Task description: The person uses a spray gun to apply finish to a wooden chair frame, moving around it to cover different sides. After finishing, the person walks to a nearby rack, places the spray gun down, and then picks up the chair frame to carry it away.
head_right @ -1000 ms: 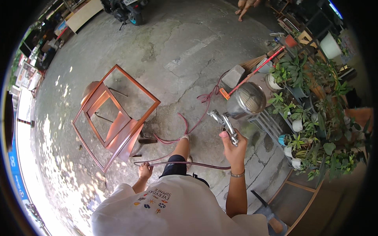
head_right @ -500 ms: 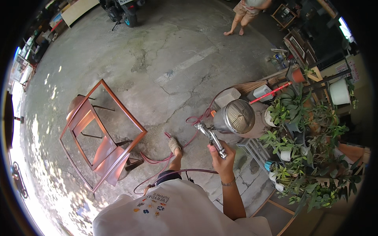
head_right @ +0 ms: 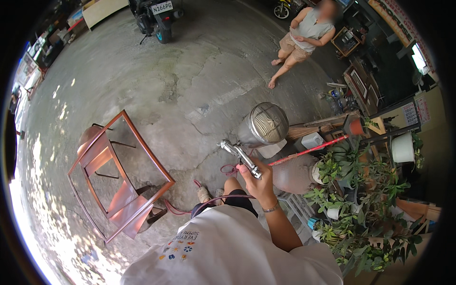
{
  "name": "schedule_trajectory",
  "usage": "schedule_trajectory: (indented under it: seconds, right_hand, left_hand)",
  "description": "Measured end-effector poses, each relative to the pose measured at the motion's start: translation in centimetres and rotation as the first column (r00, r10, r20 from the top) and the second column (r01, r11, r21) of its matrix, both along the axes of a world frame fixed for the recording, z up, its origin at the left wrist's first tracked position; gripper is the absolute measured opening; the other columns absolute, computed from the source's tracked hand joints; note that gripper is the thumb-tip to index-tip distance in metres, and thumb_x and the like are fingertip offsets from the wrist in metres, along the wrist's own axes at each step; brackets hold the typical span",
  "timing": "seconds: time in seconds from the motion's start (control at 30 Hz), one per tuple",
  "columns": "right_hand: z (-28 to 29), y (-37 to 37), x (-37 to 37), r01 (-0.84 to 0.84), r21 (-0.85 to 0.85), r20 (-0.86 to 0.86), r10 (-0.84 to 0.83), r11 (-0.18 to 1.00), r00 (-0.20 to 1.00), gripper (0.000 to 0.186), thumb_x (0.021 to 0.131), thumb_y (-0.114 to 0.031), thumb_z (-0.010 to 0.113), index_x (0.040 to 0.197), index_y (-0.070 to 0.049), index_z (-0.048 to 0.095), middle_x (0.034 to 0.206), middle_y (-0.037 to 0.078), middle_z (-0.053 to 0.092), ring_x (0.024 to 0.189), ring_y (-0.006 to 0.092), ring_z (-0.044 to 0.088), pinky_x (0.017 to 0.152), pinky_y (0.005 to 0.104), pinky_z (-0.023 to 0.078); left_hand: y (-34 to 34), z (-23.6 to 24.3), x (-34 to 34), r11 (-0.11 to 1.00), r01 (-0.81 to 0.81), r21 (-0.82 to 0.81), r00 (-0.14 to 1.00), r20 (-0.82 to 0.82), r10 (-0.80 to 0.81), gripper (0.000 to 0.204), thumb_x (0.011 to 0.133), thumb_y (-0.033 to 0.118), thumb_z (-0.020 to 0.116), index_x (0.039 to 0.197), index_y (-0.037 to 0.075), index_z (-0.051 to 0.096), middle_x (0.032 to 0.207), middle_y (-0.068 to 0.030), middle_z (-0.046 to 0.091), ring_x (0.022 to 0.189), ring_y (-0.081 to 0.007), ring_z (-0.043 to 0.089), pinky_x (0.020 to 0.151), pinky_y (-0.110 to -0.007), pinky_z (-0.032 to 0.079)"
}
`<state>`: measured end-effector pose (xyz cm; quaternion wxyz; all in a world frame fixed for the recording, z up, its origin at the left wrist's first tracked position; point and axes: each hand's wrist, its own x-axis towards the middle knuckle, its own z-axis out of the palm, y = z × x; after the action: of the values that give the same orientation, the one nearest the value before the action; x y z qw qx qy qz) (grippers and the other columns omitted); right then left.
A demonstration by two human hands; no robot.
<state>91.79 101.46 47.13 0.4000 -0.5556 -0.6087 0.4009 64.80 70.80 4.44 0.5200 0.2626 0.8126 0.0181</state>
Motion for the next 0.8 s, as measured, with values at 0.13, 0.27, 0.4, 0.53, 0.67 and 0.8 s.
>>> schedule_trajectory:
  seconds: [0.13,0.27,0.4,0.53,0.67,0.8]
  right_hand:
    - [-0.8,3.7,-1.1,-0.163,0.045,0.012,0.162,0.986,0.987,0.030,0.097,-0.025,0.067,0.097,0.004,0.069,0.073,0.006,0.067,0.064,0.0119,0.062,0.058,0.0281,0.048]
    - [-0.9,7.8,-3.0,-0.308,-0.004,-0.021,0.308,0.951,0.951,0.031,0.096,-0.025,0.068,0.108,0.004,0.068,0.079,0.008,0.067,0.069,0.0104,0.059,0.061,0.0288,0.048]
    - [-2.7,13.6,-3.7,-0.449,0.153,0.013,0.452,0.880,0.892,0.032,0.095,-0.029,0.069,0.099,0.002,0.068,0.070,0.006,0.061,0.060,0.0133,0.056,0.056,0.0301,0.044]
    - [-2.9,20.6,-4.3,-0.597,-0.009,-0.076,0.595,0.802,0.800,0.029,0.094,-0.029,0.070,0.100,0.000,0.068,0.074,0.010,0.061,0.061,0.0183,0.058,0.058,0.0314,0.046]
    - [-3.7,27.3,-4.2,-0.687,0.157,-0.022,0.698,0.709,0.716,0.027,0.092,-0.027,0.071,0.101,-0.001,0.068,0.076,0.009,0.064,0.061,0.0204,0.061,0.057,0.0329,0.047]
    - [-4.1,33.5,-4.0,-0.739,0.186,0.040,0.746,0.648,0.665,0.031,0.092,-0.031,0.071,0.102,-0.002,0.067,0.080,0.010,0.066,0.063,0.0239,0.063,0.059,0.0339,0.048]
  left_hand:
    - [1.8,-0.2,0.8,0.999,-0.047,0.020,0.999,-0.005,0.047,0.038,0.087,0.043,0.067,0.105,0.011,0.069,0.104,-0.0189,0.072,0.102,-0.0397,0.067,0.091,-0.048,0.051]
    - [3.6,-0.2,2.2,0.996,-0.092,0.018,0.996,-0.014,0.092,0.038,0.087,0.043,0.067,0.105,0.011,0.069,0.104,-0.0189,0.072,0.102,-0.0397,0.067,0.090,-0.048,0.051]
    - [6.8,0.4,4.2,0.991,-0.133,-0.001,0.990,-0.041,0.133,0.038,0.087,0.043,0.067,0.105,0.010,0.069,0.104,-0.0190,0.072,0.102,-0.0397,0.067,0.090,-0.047,0.051]
    - [11.3,1.6,7.1,0.982,-0.189,-0.024,0.980,-0.066,0.187,0.038,0.087,0.043,0.067,0.105,0.010,0.069,0.103,-0.0190,0.072,0.101,-0.0396,0.067,0.090,-0.047,0.051]
    - [15.4,3.8,10.4,0.965,-0.254,-0.063,0.965,-0.089,0.248,0.038,0.086,0.043,0.068,0.105,0.010,0.070,0.103,-0.0190,0.072,0.101,-0.0396,0.067,0.090,-0.047,0.051]
    - [20.0,6.2,13.9,0.945,-0.316,-0.085,0.946,-0.096,0.308,0.038,0.086,0.043,0.068,0.104,0.010,0.070,0.102,-0.0190,0.072,0.101,-0.0395,0.067,0.090,-0.047,0.051]
